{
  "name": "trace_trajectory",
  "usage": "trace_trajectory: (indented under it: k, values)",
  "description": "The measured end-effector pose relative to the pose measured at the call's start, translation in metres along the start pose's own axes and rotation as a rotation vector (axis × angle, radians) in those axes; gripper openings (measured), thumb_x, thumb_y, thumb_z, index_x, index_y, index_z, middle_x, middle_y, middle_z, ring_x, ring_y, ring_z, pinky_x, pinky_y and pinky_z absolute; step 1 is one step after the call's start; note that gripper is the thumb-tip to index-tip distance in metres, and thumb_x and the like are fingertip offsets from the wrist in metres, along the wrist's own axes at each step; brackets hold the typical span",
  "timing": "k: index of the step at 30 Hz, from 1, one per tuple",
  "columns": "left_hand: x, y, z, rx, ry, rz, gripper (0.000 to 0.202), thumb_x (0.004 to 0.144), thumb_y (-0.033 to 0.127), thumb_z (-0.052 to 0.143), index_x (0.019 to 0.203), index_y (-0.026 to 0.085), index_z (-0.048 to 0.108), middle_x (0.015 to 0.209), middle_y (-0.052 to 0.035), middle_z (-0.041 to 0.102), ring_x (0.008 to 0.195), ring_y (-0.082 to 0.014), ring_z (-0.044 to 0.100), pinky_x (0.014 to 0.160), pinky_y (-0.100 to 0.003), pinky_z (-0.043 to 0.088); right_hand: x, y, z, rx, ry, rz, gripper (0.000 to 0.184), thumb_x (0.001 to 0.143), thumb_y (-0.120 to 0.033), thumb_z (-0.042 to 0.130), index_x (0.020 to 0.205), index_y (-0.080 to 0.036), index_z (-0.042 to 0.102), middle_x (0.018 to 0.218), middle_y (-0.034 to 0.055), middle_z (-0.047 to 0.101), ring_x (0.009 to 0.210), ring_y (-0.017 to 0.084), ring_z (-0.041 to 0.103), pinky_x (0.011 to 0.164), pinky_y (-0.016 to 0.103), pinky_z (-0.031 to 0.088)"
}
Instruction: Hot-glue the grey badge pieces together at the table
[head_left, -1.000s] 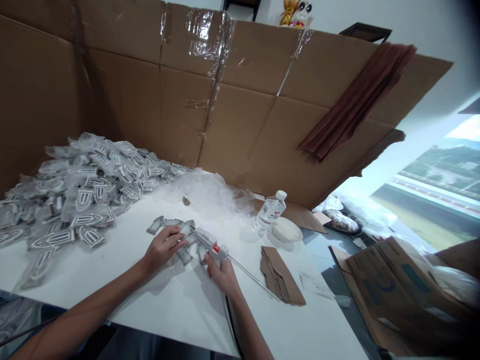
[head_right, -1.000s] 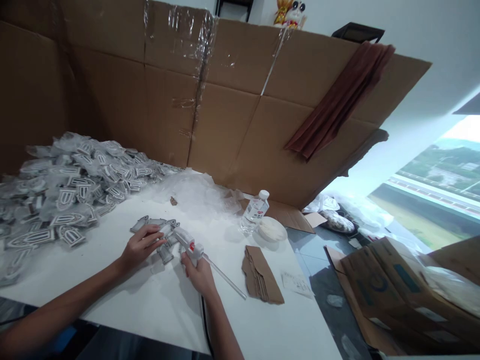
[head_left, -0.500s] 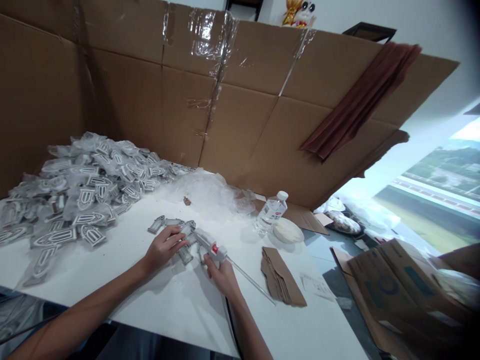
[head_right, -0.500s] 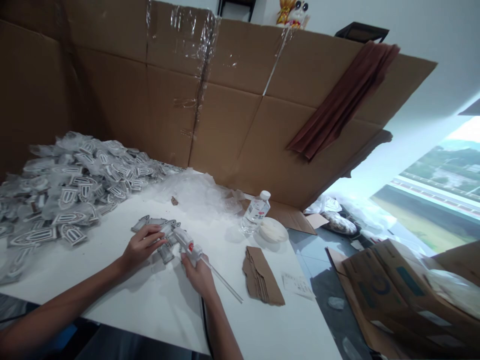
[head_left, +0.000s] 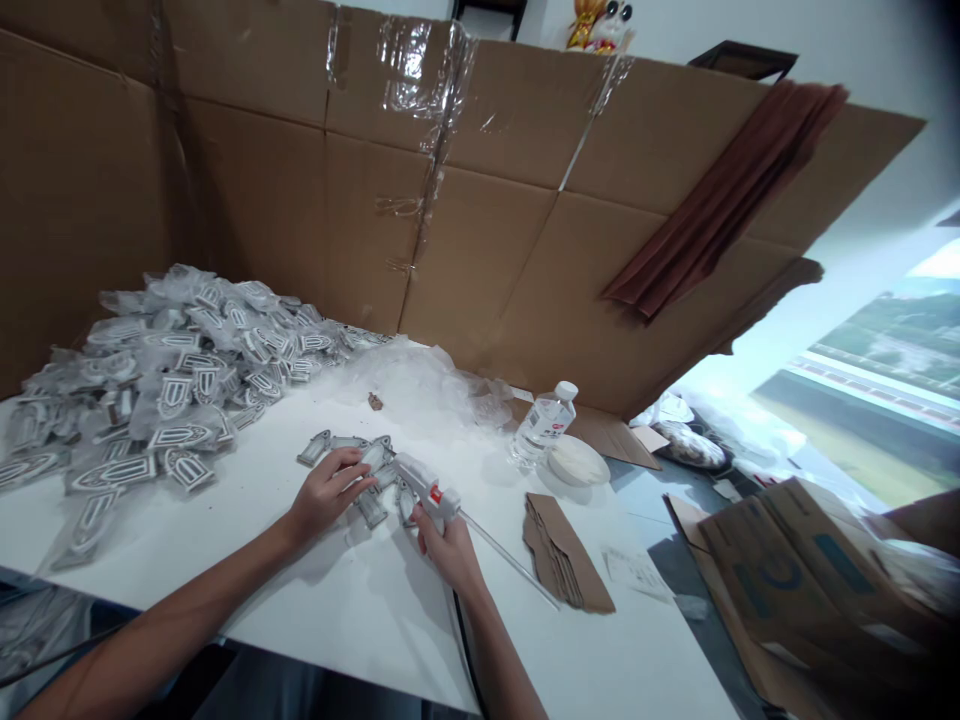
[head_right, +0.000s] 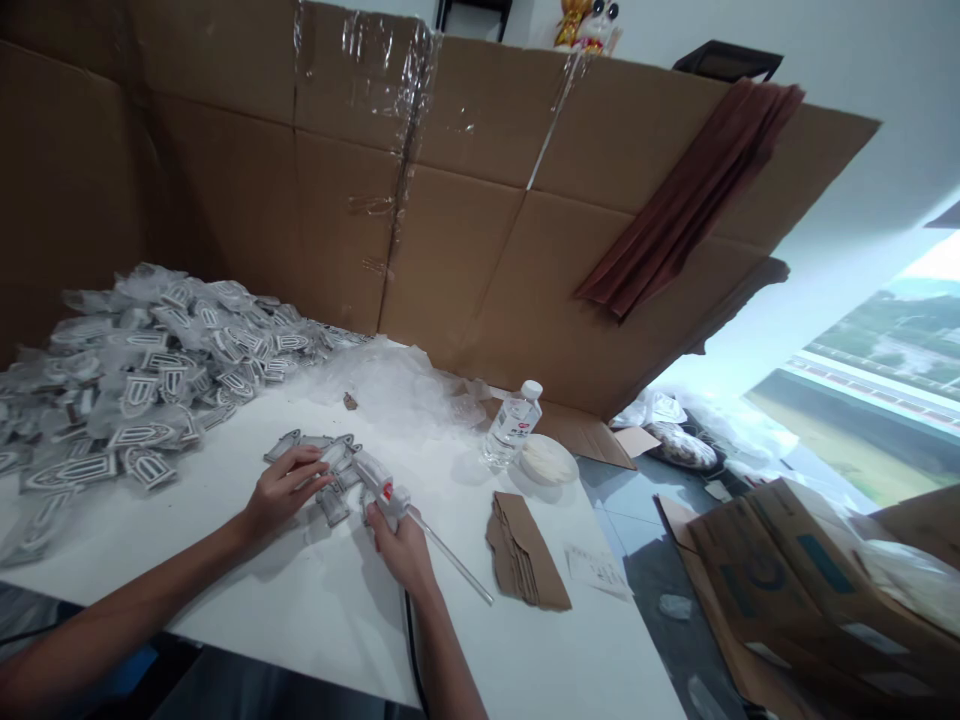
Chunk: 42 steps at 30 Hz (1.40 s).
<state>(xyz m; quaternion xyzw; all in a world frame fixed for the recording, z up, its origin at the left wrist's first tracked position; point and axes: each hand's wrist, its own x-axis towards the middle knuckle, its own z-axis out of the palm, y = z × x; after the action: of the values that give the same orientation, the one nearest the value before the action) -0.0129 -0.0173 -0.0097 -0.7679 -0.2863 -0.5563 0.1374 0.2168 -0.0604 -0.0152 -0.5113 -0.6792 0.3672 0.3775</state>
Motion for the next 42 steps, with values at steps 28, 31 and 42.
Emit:
trace_trajectory:
  k: [28,31,42]
  values:
    - [-0.01,-0.015,-0.002,-0.072,0.07,-0.008,0.059,0.075,0.017,0.075,0.126,0.019,0.046,0.108,-0.01,0.064,0.103,-0.0212,0.065,0.088,-0.039,0.056,-0.009,-0.034,-0.012,0.252,-0.258,0.044,0.046,0.087,-0.057,0.049,0.08,-0.013,0.057,0.049,-0.0032,0.046,0.041,0.007,0.037,0.045,0.02,0.03]
    - [-0.01,-0.015,-0.003,-0.074,0.054,-0.006,0.057,0.076,0.018,0.074,0.126,0.019,0.046,0.109,-0.0103,0.064,0.104,-0.0217,0.065,0.088,-0.04,0.056,-0.009,-0.035,-0.012,0.254,-0.262,0.04,0.048,0.086,-0.059,0.049,0.08,-0.013,0.057,0.05,-0.0031,0.046,0.042,0.007,0.037,0.044,0.02,0.029]
    - [-0.005,-0.011,-0.006,-0.09,0.042,0.012,0.061,0.075,0.014,0.074,0.128,0.02,0.043,0.11,-0.0103,0.063,0.105,-0.0214,0.063,0.087,-0.041,0.057,-0.007,-0.03,-0.01,0.228,-0.268,0.038,0.05,0.086,-0.062,0.047,0.074,-0.014,0.054,0.048,-0.0026,0.044,0.041,0.007,0.039,0.043,0.021,0.031]
